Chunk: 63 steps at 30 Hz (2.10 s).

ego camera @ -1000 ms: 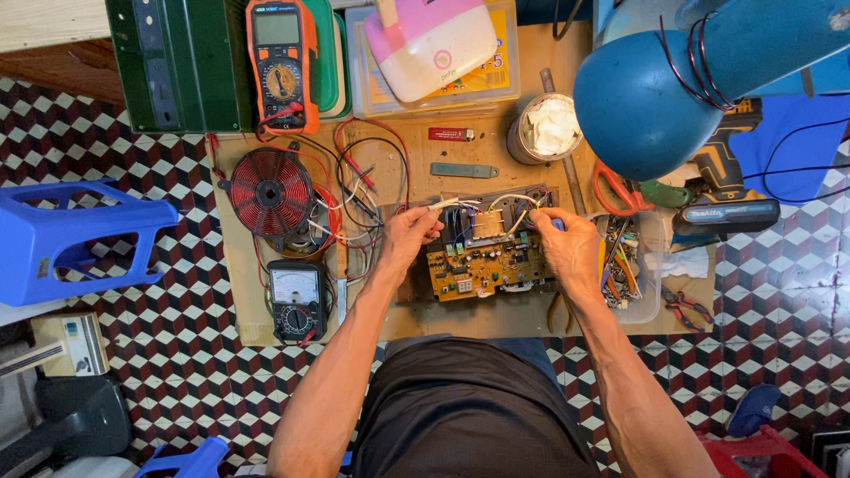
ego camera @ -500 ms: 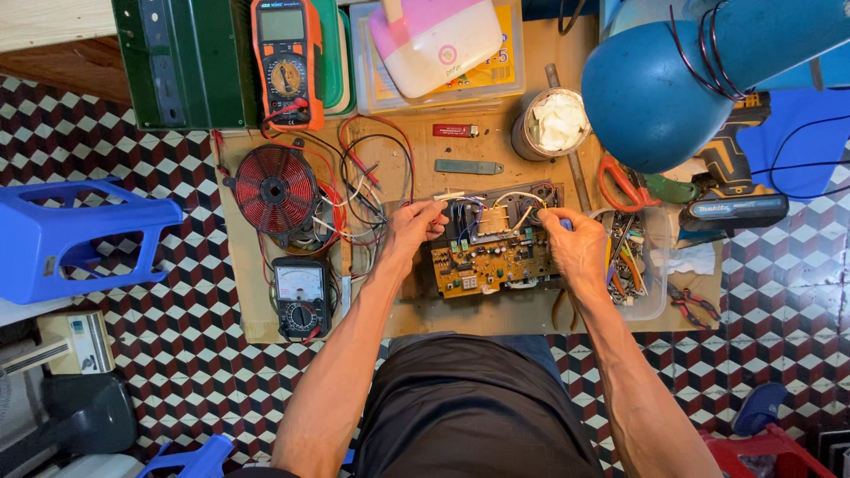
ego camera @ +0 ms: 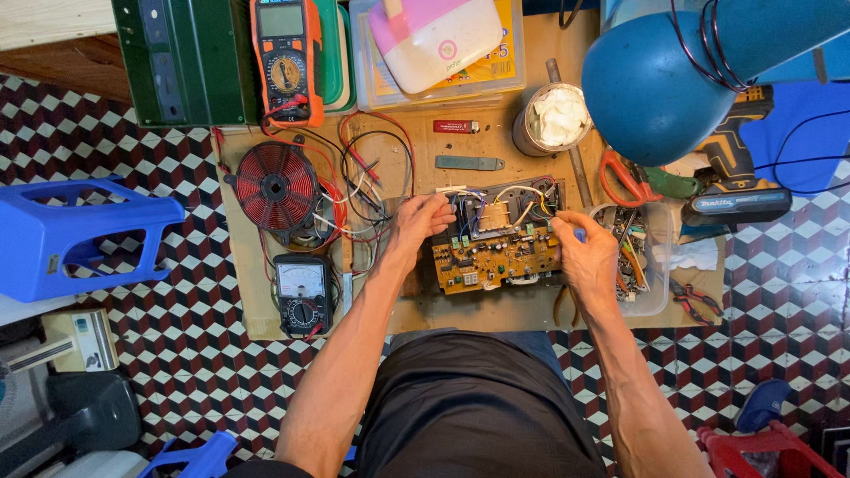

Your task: The person works on a circuit board at a cluttered workbench. They use a screwdriver to adjust components and manipulate wires connected to the board. The person also handles a multimeter and other tools while troubleshooting the electronics.

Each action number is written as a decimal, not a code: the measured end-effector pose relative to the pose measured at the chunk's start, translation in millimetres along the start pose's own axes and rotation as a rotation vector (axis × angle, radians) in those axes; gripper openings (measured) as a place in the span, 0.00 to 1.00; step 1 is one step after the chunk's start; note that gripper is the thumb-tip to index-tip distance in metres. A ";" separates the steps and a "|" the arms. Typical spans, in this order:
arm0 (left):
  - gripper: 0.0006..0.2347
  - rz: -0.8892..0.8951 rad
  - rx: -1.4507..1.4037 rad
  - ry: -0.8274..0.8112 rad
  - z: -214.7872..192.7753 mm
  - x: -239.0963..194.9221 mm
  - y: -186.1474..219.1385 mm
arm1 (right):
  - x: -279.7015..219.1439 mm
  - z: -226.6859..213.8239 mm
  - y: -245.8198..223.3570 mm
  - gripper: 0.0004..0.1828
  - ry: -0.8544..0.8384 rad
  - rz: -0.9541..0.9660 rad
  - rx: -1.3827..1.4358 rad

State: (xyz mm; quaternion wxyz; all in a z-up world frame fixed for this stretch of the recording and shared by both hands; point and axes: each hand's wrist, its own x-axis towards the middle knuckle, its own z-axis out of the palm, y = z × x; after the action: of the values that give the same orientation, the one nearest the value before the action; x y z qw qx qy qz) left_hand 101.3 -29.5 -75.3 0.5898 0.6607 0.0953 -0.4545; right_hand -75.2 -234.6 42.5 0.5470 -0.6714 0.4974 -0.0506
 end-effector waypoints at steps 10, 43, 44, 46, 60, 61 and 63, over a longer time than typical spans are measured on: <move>0.19 0.014 -0.066 -0.062 -2.1 -9.7 1.2 | -26.3 -12.4 31.2 0.15 -0.032 0.184 0.140; 0.22 -0.009 -0.136 -0.137 -10.9 -23.2 0.2 | -45.0 1.7 44.8 0.15 -0.125 0.280 0.061; 0.22 -0.010 -0.136 -0.136 -11.3 -23.7 0.1 | -45.5 2.3 45.0 0.15 -0.133 0.282 0.060; 0.22 -0.009 -0.136 -0.141 -11.1 -24.5 -0.2 | -46.5 2.2 46.0 0.15 -0.146 0.286 0.061; 0.19 0.015 -0.132 -0.150 -10.7 -25.7 -2.9 | -48.0 2.8 52.3 0.15 -0.187 0.311 0.098; 0.19 0.016 -0.127 -0.149 -10.6 -25.7 -2.7 | -48.2 2.7 52.2 0.15 -0.188 0.317 0.102; 0.19 0.020 -0.115 -0.148 -10.1 -25.4 -2.4 | -47.9 2.6 52.4 0.15 -0.191 0.321 0.100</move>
State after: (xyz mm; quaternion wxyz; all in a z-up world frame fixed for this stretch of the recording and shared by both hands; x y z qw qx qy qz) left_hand 90.2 -9.6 -59.9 0.6369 0.5911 0.0708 -0.4899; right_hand -129.7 -193.3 23.1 0.6255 -0.5572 0.5407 0.0768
